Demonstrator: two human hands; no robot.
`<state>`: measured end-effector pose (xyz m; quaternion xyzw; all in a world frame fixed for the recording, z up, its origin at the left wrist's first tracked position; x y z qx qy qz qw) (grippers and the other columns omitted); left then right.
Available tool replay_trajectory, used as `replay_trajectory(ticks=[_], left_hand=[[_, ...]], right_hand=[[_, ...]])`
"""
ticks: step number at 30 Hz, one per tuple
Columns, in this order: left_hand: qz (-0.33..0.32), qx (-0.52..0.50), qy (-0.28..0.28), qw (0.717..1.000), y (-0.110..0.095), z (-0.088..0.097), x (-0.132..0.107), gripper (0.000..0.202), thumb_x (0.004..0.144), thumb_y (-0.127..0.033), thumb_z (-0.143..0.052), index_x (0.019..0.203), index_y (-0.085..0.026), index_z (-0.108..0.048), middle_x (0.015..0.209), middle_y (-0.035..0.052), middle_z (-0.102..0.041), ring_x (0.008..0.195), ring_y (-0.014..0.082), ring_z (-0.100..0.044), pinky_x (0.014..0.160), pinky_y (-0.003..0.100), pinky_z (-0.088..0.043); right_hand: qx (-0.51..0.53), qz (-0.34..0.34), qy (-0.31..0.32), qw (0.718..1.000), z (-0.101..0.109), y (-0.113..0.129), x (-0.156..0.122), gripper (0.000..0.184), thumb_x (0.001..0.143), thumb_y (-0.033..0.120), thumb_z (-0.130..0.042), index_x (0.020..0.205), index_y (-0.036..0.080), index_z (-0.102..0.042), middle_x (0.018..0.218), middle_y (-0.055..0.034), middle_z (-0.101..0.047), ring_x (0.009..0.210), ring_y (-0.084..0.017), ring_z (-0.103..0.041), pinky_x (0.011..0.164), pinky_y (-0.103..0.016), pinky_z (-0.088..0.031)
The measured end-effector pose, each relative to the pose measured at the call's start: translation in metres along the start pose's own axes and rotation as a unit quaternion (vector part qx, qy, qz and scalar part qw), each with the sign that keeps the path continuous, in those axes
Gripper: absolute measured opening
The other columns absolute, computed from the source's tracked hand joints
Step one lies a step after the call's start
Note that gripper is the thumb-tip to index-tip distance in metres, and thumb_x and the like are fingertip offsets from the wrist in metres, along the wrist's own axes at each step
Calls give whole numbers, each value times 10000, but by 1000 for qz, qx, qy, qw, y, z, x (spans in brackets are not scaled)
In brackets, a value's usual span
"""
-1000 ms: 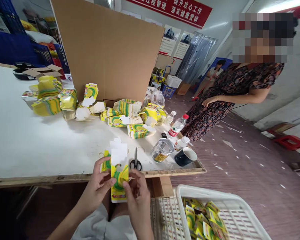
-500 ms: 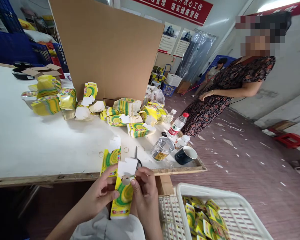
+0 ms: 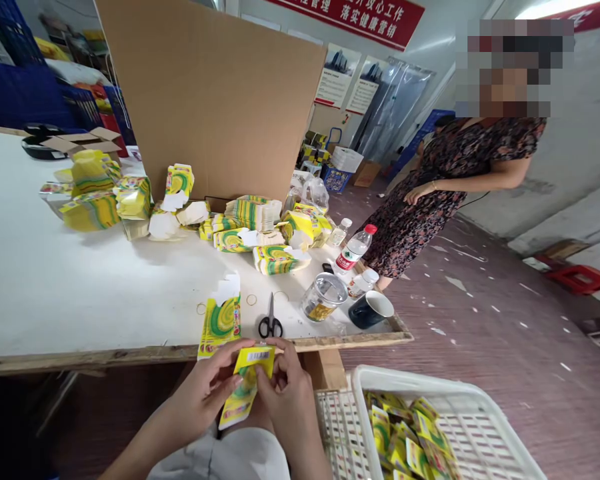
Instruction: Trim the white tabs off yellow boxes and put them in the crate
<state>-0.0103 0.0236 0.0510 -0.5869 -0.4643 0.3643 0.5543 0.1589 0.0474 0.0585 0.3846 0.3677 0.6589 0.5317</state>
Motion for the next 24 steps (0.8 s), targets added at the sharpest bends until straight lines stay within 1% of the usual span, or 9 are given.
replay_trajectory(ticks=[5, 11, 14, 16, 18, 19, 21, 22, 24], left_hand=[[10, 12, -7, 1000, -1, -1, -1, 438, 961, -269, -541, 1397, -272, -504, 1368, 112, -618, 1113, 252, -656, 934, 333, -540], [28, -21, -31, 999, -2, 2, 2, 433, 932, -266, -586, 1364, -265, -542, 1281, 106, -675, 1036, 246, -687, 868, 319, -560], [38, -71, -40, 996, -1, 1, 3, 428, 892, -226, -635, 1316, -251, -580, 1220, 104, -714, 1005, 249, -713, 815, 297, -570], [27, -82, -34, 996, -1, -4, 4, 399, 867, -207, -660, 1262, -242, -618, 1222, 102, -716, 1026, 254, -715, 833, 296, -568], [14, -66, -21, 998, -1, -9, 5, 377, 870, -206, -655, 1245, -248, -632, 1288, 99, -685, 1062, 251, -707, 883, 313, -564], [8, -45, -21, 999, -1, -9, 5, 372, 886, -212, -635, 1255, -256, -628, 1310, 96, -673, 1077, 247, -703, 910, 326, -561], [-12, 38, -51, 998, 0, -2, 7, 366, 922, -240, -587, 1286, -268, -608, 1329, 92, -664, 1130, 248, -680, 980, 371, -539], [-26, 96, -83, 992, 1, 6, 7, 363, 937, -257, -564, 1298, -267, -599, 1329, 94, -665, 1176, 255, -654, 1030, 406, -509], [-54, 227, -159, 959, 5, 24, 8, 364, 949, -287, -540, 1309, -255, -580, 1365, 102, -640, 1278, 282, -578, 1137, 505, -392]], right_hand=[[-32, 11, 22, 999, -7, -5, -1, 350, 830, 256, -621, 1163, 215, -524, 585, 88, -507, 471, -122, -457, 456, -207, -360], [-77, 36, -27, 996, -2, 0, 1, 332, 843, 278, -635, 1164, 208, -590, 526, 96, -475, 443, -131, -483, 461, -219, -397], [-21, 71, -27, 997, 0, 1, 1, 301, 874, 315, -644, 1163, 230, -658, 781, -12, -677, 683, -173, -658, 611, -246, -516], [38, 74, -29, 996, 1, -1, -1, 230, 891, 329, -634, 1097, 242, -690, 948, -58, -731, 837, -207, -703, 698, -275, -551], [59, 70, -47, 995, 7, -2, -6, 184, 897, 350, -627, 1023, 239, -700, 954, -68, -748, 847, -224, -712, 711, -298, -562], [37, 69, -70, 994, 15, -2, -10, 180, 894, 368, -629, 993, 236, -703, 926, -69, -748, 817, -228, -707, 699, -309, -559], [-73, 72, -166, 981, 43, 0, -21, 217, 882, 411, -636, 957, 221, -709, 908, -89, -736, 796, -249, -682, 707, -351, -541], [-152, 71, -238, 957, 62, 2, -27, 253, 878, 440, -633, 947, 211, -714, 911, -106, -725, 813, -270, -667, 734, -385, -526], [-303, 55, -369, 877, 96, 7, -36, 397, 870, 533, -601, 973, 170, -725, 1002, -174, -702, 977, -362, -626, 887, -511, -455]])
Point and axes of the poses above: each hand's wrist, its own x-axis towards the middle knuckle, its own z-axis out of the back of the hand, y = z × x, the point moved 2 cm from there along x, towards the middle knuckle
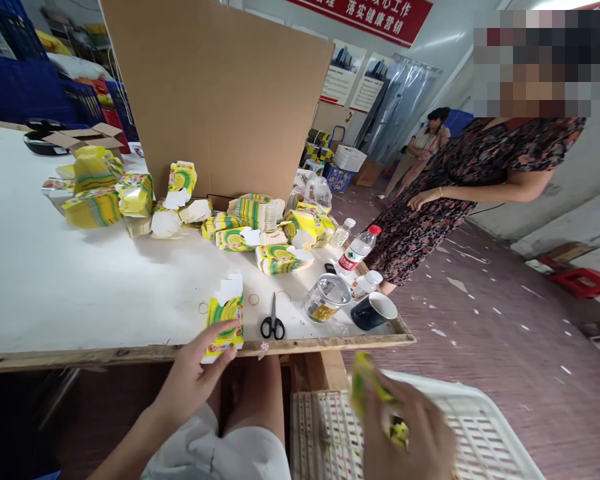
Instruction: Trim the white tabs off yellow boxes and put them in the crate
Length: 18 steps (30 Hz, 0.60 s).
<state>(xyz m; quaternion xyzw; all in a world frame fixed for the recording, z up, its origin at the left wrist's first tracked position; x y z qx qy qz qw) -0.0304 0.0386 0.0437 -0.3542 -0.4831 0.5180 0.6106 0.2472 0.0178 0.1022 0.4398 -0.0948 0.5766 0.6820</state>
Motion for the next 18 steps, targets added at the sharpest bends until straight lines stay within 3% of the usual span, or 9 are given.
replay_trajectory(ticks=[2, 4, 6, 9, 12, 15, 18], left_hand=[[-21, 105, -50, 993, 13, 11, 4, 383, 954, -288, -518, 1332, -227, -538, 1385, 120, -624, 1326, 301, -533, 1200, 594, -234], [-24, 157, -53, 986, 25, 15, 6, 395, 966, -284, -489, 1354, -209, -494, 1387, 132, -622, 1319, 299, -544, 1206, 625, -184], [-28, 178, -40, 983, 32, 13, 6, 399, 977, -280, -466, 1370, -208, -460, 1390, 131, -623, 1311, 285, -558, 1206, 623, -194], [-41, 187, -28, 981, 34, 8, 6, 400, 984, -273, -453, 1380, -216, -439, 1377, 124, -635, 1300, 266, -572, 1208, 611, -204], [-44, 183, -18, 982, 36, 9, 6, 391, 982, -275, -455, 1368, -209, -459, 1372, 128, -639, 1291, 260, -580, 1212, 610, -193], [-37, 155, -16, 987, 38, 12, 6, 373, 974, -279, -473, 1339, -211, -505, 1355, 121, -653, 1293, 262, -578, 1222, 604, -159], [-22, 81, -53, 995, 33, 15, 6, 370, 957, -296, -521, 1320, -231, -555, 1371, 108, -644, 1337, 273, -536, 1232, 565, -168]], right_hand=[[-77, -5, -36, 996, 10, -8, 10, 545, 856, 632, -544, 1008, 142, -729, 1056, -214, -686, 1019, -407, -593, 943, -582, -388], [-25, -33, 32, 999, -8, -5, 8, 557, 837, 651, -540, 995, 155, -737, 989, -186, -712, 851, -347, -629, 847, -518, -454], [99, -90, 148, 980, -48, 11, -5, 447, 823, 582, -598, 950, 183, -752, 882, -126, -742, 682, -260, -633, 692, -393, -496], [268, -154, 289, 906, -117, 45, -34, 382, 782, 526, -654, 899, 181, -769, 863, -110, -766, 691, -240, -657, 669, -339, -503], [316, -167, 317, 878, -161, 67, -49, 362, 739, 537, -693, 806, 188, -761, 697, -65, -736, 567, -204, -598, 549, -305, -468], [354, -185, 317, 860, -171, 70, -50, 369, 699, 555, -734, 697, 186, -719, 595, -32, -681, 494, -173, -540, 486, -286, -442], [401, -214, 313, 834, -163, 64, -47, 406, 717, 573, -736, 753, 170, -705, 666, -55, -713, 582, -196, -623, 556, -302, -512]])
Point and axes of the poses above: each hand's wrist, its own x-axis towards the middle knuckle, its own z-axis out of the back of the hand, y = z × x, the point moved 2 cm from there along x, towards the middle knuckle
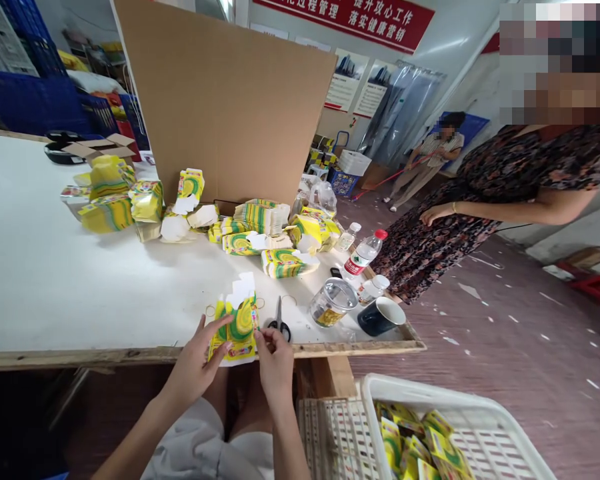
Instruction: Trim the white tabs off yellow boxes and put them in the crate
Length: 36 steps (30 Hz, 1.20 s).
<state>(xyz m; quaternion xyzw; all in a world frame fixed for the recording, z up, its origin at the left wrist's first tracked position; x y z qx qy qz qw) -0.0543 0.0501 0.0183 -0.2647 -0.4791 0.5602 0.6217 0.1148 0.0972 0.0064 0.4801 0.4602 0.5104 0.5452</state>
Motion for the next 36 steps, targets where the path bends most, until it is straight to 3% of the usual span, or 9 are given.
replay_trajectory(ticks=[3, 5, 11, 15, 19, 25, 29, 32, 36], left_hand=[[56, -141, -77, 985, -11, 3, 1, 419, 931, -359, -592, 1329, -232, -567, 1455, 114, -569, 1401, 290, -453, 1211, 506, -263], [108, -278, -84, 951, -18, 2, 2, 481, 890, -433, -651, 1316, -218, -587, 1446, 128, -576, 1382, 313, -473, 1168, 488, -347], [228, -572, 71, 785, -32, -16, -1, 460, 811, -523, -724, 1148, -210, -735, 1228, 129, -732, 1250, 356, -598, 1055, 484, -473], [206, -625, 120, 744, -37, -19, -3, 391, 826, -455, -736, 1135, -216, -752, 1173, 112, -756, 1182, 319, -648, 1042, 434, -482], [209, -609, 101, 759, -40, -20, -1, 359, 801, -394, -780, 1105, -203, -760, 1060, 94, -790, 1100, 289, -687, 1001, 395, -504], [231, -523, 35, 820, -38, -25, -3, 345, 802, -426, -769, 1022, -164, -724, 979, 81, -791, 975, 276, -722, 874, 381, -562], [208, -447, 3, 870, -38, -22, -5, 508, 817, -412, -751, 1233, -198, -552, 1074, 88, -758, 1016, 267, -710, 867, 359, -558], [177, -399, 9, 900, -39, -15, -7, 629, 843, -369, -729, 1355, -255, -381, 1124, 88, -732, 1026, 253, -707, 867, 346, -547], [149, -376, 103, 909, -41, -8, -8, 547, 898, -359, -656, 1374, -250, -411, 1170, 114, -709, 1066, 258, -684, 893, 343, -523]], right_hand=[[55, -15, 1, 998, 9, 5, -11, 413, 761, 571, -720, 866, 173, -688, 835, -87, -761, 753, -225, -701, 693, -338, -564], [96, -31, 8, 995, 10, 7, -21, 413, 762, 548, -744, 946, 183, -681, 902, -91, -771, 795, -231, -720, 725, -356, -575], [245, -98, 57, 963, 4, 13, -49, 338, 706, 405, -849, 950, 209, -720, 857, -61, -774, 753, -231, -731, 720, -376, -595], [229, -83, 44, 969, 7, 18, -55, 283, 712, 395, -846, 905, 216, -743, 949, -69, -778, 851, -240, -729, 797, -388, -588], [164, -55, 29, 984, 10, 23, -56, 319, 724, 441, -827, 919, 200, -750, 992, -86, -776, 948, -257, -714, 869, -392, -570], [92, -32, 20, 995, 5, 26, -63, 328, 762, 491, -769, 802, 179, -677, 789, -73, -750, 713, -226, -691, 686, -347, -581], [68, -13, 5, 998, 8, 24, -63, 316, 797, 481, -741, 775, 188, -625, 732, -50, -712, 661, -198, -659, 646, -316, -569], [41, 22, 10, 999, 16, 26, -60, 277, 824, 430, -733, 931, 195, -633, 843, -58, -717, 702, -190, -660, 669, -305, -572], [32, 78, 53, 995, 26, 34, -53, 476, 885, 366, -679, 1319, 252, -521, 1135, -93, -684, 820, -185, -668, 723, -292, -567]])
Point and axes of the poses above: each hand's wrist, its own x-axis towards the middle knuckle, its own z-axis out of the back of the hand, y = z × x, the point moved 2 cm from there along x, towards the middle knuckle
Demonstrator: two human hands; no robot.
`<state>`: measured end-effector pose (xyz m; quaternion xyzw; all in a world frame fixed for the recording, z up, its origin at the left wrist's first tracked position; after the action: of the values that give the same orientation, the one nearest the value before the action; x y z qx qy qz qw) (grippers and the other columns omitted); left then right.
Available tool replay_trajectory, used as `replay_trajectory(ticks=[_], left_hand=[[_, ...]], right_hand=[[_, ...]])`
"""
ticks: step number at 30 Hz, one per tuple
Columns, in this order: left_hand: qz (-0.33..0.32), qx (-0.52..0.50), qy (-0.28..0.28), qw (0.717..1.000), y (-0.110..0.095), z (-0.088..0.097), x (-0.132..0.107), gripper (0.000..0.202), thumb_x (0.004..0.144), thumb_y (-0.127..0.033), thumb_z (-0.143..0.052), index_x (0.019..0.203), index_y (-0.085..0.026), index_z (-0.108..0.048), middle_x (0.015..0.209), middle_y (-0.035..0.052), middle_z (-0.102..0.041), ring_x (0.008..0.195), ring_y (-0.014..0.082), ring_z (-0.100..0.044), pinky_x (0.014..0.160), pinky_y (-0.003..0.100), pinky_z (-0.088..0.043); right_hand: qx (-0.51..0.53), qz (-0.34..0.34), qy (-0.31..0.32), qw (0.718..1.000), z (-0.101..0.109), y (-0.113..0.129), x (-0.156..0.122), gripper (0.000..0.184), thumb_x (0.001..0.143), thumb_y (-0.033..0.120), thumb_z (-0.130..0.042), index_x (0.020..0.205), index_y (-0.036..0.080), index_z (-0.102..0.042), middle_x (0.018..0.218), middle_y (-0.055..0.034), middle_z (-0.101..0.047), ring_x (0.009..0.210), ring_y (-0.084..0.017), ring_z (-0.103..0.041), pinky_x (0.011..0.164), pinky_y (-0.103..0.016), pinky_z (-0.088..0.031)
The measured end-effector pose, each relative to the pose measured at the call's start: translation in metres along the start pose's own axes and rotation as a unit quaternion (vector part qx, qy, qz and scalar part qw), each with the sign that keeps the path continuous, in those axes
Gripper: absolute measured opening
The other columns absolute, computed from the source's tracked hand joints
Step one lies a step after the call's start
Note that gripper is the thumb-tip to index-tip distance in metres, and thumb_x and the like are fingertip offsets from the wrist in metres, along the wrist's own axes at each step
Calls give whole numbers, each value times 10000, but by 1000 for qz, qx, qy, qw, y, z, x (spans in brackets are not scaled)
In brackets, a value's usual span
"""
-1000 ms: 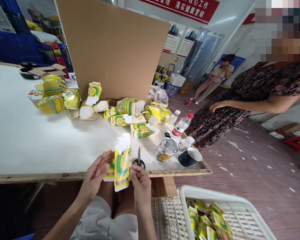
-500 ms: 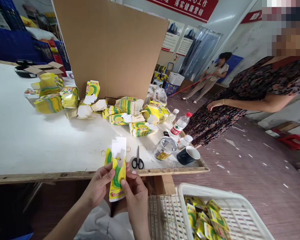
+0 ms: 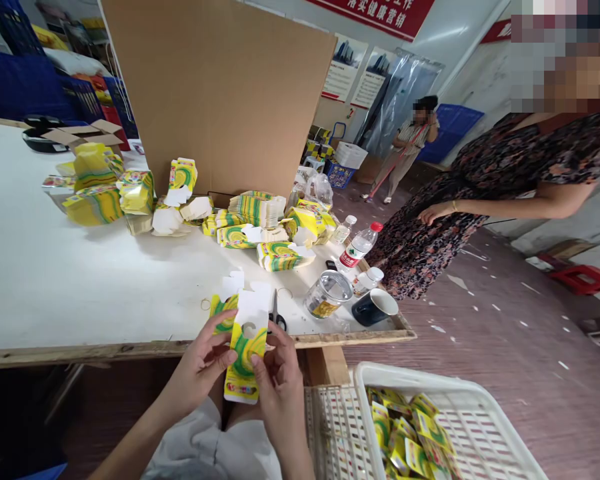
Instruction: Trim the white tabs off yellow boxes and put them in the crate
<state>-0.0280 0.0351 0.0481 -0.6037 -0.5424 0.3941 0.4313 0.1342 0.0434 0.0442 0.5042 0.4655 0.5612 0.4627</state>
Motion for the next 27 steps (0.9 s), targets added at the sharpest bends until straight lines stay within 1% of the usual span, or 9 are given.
replay_trajectory(ticks=[2, 5, 9, 12, 15, 18, 23, 26, 27], left_hand=[[22, -16, 34, 999, -1, 1, -1, 478, 883, -350, -674, 1306, -240, -481, 1129, 106, -722, 1000, 257, -703, 849, 335, -530], [52, -44, 49, 996, 0, 2, -2, 412, 828, -319, -736, 1180, -234, -539, 1046, 75, -740, 878, 227, -717, 747, 295, -528], [63, -63, 71, 993, 2, 0, -5, 410, 799, -308, -767, 1137, -230, -546, 986, 56, -739, 841, 195, -699, 735, 271, -506], [75, -85, 88, 990, 2, -1, -6, 592, 809, -327, -764, 1303, -270, -443, 1030, 61, -730, 803, 184, -697, 733, 282, -511], [89, -84, 105, 987, 2, 0, -5, 774, 816, -330, -763, 1445, -310, -312, 1130, 85, -709, 794, 179, -698, 762, 305, -519], [89, -58, 98, 989, 1, 3, -3, 727, 833, -323, -746, 1448, -291, -357, 1169, 103, -701, 847, 190, -695, 801, 311, -517], [92, -48, 96, 990, 1, 5, -3, 792, 836, -312, -739, 1499, -297, -306, 1176, 97, -705, 886, 201, -695, 811, 310, -512], [94, -35, 94, 991, 3, 5, -3, 703, 826, -288, -747, 1441, -272, -406, 1134, 90, -721, 910, 207, -691, 811, 305, -507], [92, -37, 89, 991, 4, 6, -3, 665, 818, -282, -755, 1404, -267, -442, 1127, 87, -722, 899, 204, -691, 802, 302, -509]], right_hand=[[2, 0, 38, 999, 5, 5, 3, 456, 908, 361, -651, 1332, 262, -518, 1103, -84, -692, 838, -185, -666, 741, -288, -558], [3, -21, 95, 995, 12, 13, 7, 347, 927, 381, -621, 1247, 264, -553, 976, -49, -707, 861, -193, -663, 761, -284, -544], [-52, -20, 127, 990, 19, 23, 10, 245, 939, 424, -584, 1088, 235, -629, 845, -22, -677, 759, -180, -632, 684, -257, -522], [-91, 2, 118, 989, 21, 26, 12, 261, 941, 444, -564, 947, 209, -678, 775, -18, -654, 685, -168, -603, 625, -240, -499], [-89, 13, 97, 991, 20, 25, 12, 262, 937, 434, -575, 888, 204, -691, 798, -33, -690, 739, -186, -641, 657, -242, -508], [-79, 19, 85, 993, 19, 22, 13, 239, 933, 418, -590, 909, 209, -702, 858, -48, -724, 804, -204, -673, 712, -256, -526], [-98, 53, 74, 991, 18, 23, 13, 192, 940, 364, -589, 908, 223, -715, 877, -50, -708, 833, -202, -657, 742, -265, -514], [-58, 49, 54, 996, 17, 21, 12, 125, 929, 344, -615, 992, 243, -655, 865, -32, -690, 809, -186, -651, 722, -260, -518], [-32, 42, 41, 998, 17, 20, 11, 161, 921, 340, -631, 1058, 258, -609, 864, -20, -688, 783, -178, -651, 706, -259, -525]])
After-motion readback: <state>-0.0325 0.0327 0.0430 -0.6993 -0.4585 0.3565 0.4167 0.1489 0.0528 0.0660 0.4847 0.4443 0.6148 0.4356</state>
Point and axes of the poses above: each hand's wrist, its own x-axis towards the middle knuckle, its own z-axis out of the back of the hand, y = z × x, the point moved 2 cm from there along x, towards the middle knuckle
